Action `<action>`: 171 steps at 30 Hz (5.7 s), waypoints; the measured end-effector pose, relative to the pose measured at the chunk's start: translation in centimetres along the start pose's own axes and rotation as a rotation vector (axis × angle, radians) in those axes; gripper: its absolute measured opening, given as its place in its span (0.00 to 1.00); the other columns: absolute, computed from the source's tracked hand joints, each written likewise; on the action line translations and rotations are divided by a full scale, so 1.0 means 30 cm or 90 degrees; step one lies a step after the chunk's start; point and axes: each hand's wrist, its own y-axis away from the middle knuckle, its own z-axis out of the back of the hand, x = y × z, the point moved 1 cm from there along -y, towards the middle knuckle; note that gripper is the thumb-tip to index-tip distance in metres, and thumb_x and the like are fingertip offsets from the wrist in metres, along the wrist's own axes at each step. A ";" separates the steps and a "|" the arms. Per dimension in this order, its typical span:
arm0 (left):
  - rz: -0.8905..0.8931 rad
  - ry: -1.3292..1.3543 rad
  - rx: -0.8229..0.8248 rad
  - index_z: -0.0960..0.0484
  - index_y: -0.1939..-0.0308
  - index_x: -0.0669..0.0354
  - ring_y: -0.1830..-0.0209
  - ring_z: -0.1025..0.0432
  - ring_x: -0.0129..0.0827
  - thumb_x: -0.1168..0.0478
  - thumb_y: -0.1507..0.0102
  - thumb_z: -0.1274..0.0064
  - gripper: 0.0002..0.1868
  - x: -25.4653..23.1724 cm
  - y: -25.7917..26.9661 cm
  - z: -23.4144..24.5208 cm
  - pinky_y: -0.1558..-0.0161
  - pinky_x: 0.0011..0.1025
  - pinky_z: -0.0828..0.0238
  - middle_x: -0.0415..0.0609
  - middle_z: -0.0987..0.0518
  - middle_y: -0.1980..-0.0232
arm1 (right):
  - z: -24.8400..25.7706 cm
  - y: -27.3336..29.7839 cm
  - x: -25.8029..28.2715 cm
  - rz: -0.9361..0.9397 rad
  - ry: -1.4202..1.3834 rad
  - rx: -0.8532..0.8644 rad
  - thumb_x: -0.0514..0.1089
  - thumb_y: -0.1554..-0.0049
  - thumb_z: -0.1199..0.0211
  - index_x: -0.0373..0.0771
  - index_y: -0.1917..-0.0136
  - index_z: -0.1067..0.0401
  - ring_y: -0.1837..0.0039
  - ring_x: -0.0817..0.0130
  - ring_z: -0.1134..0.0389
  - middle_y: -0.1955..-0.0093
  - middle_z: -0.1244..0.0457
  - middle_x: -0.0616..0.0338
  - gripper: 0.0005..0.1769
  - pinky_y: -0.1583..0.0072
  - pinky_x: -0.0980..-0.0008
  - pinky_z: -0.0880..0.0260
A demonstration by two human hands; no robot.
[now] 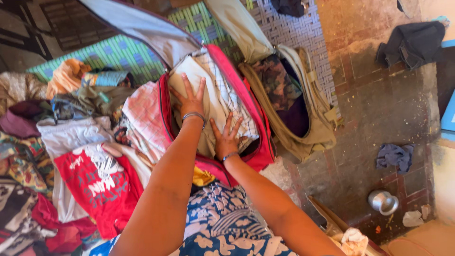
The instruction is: The person folds pants, shirts, and other clothes by hand and packs them into a bag.
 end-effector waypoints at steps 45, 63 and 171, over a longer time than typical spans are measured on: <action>0.158 0.226 -0.256 0.47 0.19 0.48 0.17 0.58 0.49 0.55 0.45 0.37 0.53 1.257 0.610 -0.347 0.27 0.54 0.50 0.47 0.49 0.16 | 0.203 0.614 0.167 0.257 -0.168 -0.565 0.36 0.44 0.38 0.42 0.37 0.27 0.30 0.48 0.40 0.30 0.40 0.52 0.20 0.31 0.50 0.41; -0.005 0.068 -0.162 0.37 0.23 0.47 0.27 0.40 0.54 0.60 0.37 0.54 0.35 1.276 0.319 -0.337 0.25 0.49 0.51 0.58 0.30 0.29 | 0.125 0.770 0.227 0.287 -0.175 -0.506 0.35 0.47 0.36 0.44 0.49 0.22 0.36 0.54 0.36 0.39 0.34 0.58 0.13 0.38 0.54 0.38; -0.113 -0.105 -0.156 0.38 0.34 0.64 0.59 0.18 0.47 0.62 0.29 0.61 0.19 0.235 -0.344 -0.175 0.62 0.41 0.19 0.57 0.20 0.49 | 0.077 -0.029 0.094 0.310 0.372 -0.127 0.43 0.41 0.48 0.73 0.16 0.59 0.15 0.39 0.76 0.12 0.76 0.61 0.46 0.33 0.11 0.63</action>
